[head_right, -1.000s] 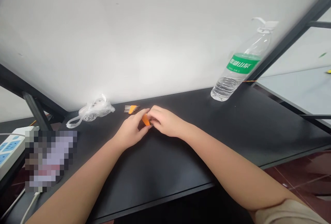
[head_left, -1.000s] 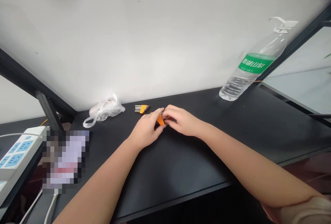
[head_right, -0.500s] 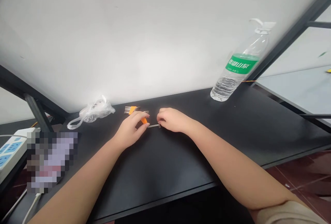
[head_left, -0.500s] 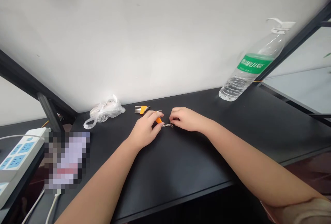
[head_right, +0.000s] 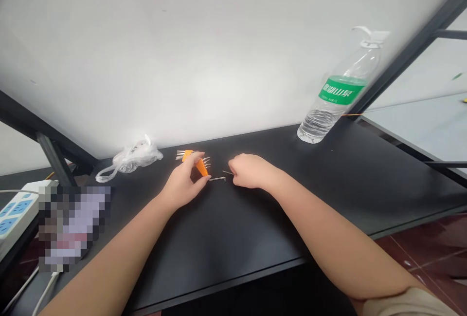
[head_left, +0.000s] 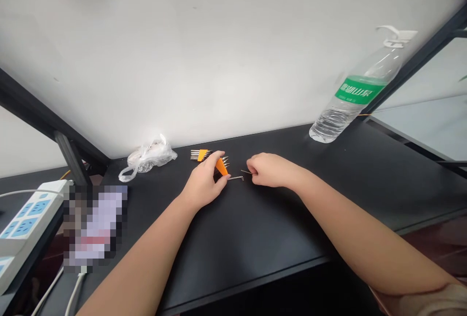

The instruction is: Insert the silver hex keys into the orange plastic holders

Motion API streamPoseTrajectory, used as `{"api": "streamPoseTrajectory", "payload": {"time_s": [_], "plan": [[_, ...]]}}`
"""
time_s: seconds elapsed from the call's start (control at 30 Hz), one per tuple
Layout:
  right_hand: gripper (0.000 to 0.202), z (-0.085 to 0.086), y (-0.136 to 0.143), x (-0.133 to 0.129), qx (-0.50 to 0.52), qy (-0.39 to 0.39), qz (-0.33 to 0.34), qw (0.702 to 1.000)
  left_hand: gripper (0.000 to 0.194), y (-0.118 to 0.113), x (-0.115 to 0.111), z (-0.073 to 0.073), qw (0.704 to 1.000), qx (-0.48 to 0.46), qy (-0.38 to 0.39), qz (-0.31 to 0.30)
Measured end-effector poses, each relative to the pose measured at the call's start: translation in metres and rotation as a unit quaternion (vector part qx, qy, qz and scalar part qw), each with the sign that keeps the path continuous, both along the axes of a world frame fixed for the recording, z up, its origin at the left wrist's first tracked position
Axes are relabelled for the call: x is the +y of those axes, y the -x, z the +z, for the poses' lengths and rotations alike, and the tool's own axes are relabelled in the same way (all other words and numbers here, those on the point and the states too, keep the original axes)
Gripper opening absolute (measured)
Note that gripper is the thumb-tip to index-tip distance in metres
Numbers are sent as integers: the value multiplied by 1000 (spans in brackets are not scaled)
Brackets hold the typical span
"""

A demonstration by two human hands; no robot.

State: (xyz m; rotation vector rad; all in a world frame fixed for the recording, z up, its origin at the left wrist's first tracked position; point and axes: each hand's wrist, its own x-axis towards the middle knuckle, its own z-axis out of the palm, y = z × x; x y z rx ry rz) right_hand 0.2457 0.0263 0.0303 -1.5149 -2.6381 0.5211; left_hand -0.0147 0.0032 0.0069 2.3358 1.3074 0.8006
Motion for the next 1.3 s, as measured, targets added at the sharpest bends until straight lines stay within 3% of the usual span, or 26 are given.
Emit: {"api": "streamPoseTrajectory", "payload": {"time_s": [0.2, 0.57, 0.77, 1.07, 1.3], "plan": [[13, 8, 9, -4, 166, -38, 70, 983, 64, 1, 0, -1, 1000, -11, -5, -4], [19, 3, 10, -6, 145, -112, 98, 978, 67, -1, -1, 3, 1000, -2, 8, -4], [23, 9, 9, -13, 114, -138, 93, 979, 66, 1, -1, 3, 1000, 20, -20, -7], [23, 12, 12, -13, 283, -167, 96, 940, 69, 0, -1, 4, 1000, 11, -10, -25], [23, 7, 20, -14, 303, -148, 101, 936, 68, -2, -5, 4, 999, -28, 16, -37]]}}
